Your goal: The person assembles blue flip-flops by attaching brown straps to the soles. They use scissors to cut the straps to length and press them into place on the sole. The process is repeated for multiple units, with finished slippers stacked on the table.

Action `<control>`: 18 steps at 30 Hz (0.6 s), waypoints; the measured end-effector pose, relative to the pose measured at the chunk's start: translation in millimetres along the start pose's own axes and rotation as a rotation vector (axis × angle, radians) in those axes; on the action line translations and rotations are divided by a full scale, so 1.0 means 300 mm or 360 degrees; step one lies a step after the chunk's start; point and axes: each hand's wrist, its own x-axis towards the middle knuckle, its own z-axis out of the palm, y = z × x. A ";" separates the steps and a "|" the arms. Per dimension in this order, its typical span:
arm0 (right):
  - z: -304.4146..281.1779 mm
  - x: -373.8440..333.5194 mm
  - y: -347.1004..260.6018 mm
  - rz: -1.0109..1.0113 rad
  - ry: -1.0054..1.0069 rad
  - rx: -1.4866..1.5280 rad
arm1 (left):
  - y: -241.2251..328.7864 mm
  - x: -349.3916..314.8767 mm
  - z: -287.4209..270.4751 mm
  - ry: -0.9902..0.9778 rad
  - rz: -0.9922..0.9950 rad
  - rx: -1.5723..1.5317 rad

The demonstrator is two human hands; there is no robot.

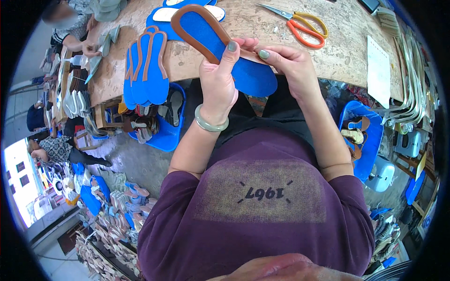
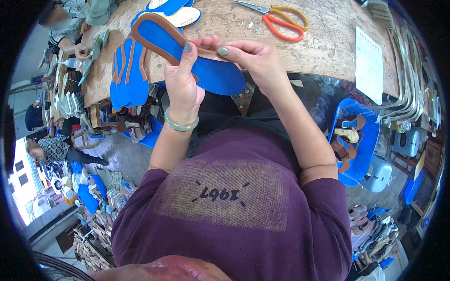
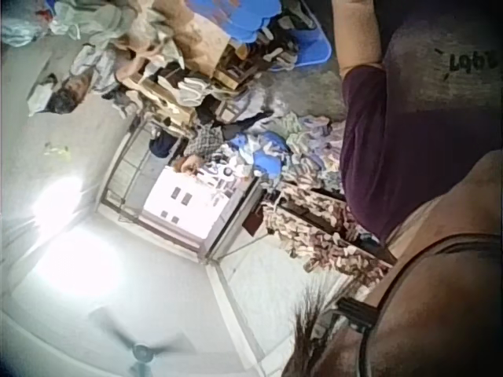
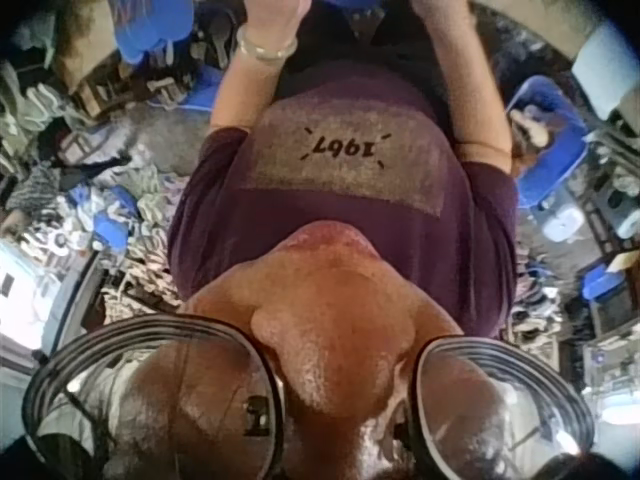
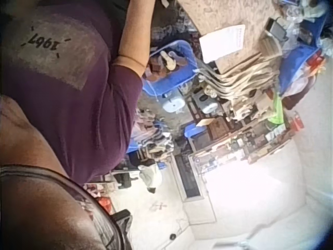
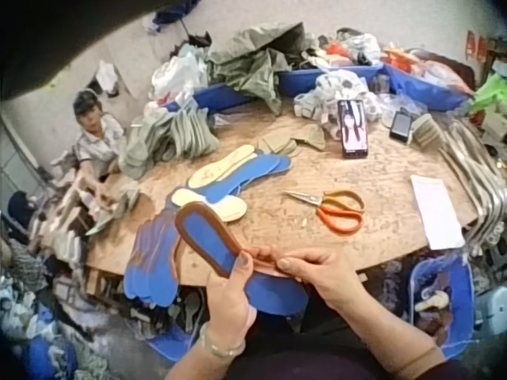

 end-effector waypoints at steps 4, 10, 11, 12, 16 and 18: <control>0.006 -0.030 0.039 -0.0142 0.0068 0.0010 | 0.011 -0.010 0.001 0.0061 0.0019 -0.0027; 0.008 -0.039 0.036 -0.0197 0.0089 -0.0371 | 0.017 -0.029 0.008 0.0032 0.0015 0.0119; 0.011 -0.041 0.028 -0.0231 0.0060 -0.0480 | 0.018 -0.032 0.009 0.0018 0.0012 0.0175; 0.017 -0.046 0.015 -0.0264 0.0032 -0.0587 | 0.024 -0.034 0.013 0.0025 -0.0003 0.0228; 0.027 -0.041 0.013 -0.0289 -0.0017 -0.0451 | 0.037 -0.042 0.002 -0.0032 -0.0051 0.0248; 0.052 -0.037 0.013 -0.0283 -0.0052 -0.0123 | 0.018 -0.054 -0.015 -0.0056 -0.0062 0.0177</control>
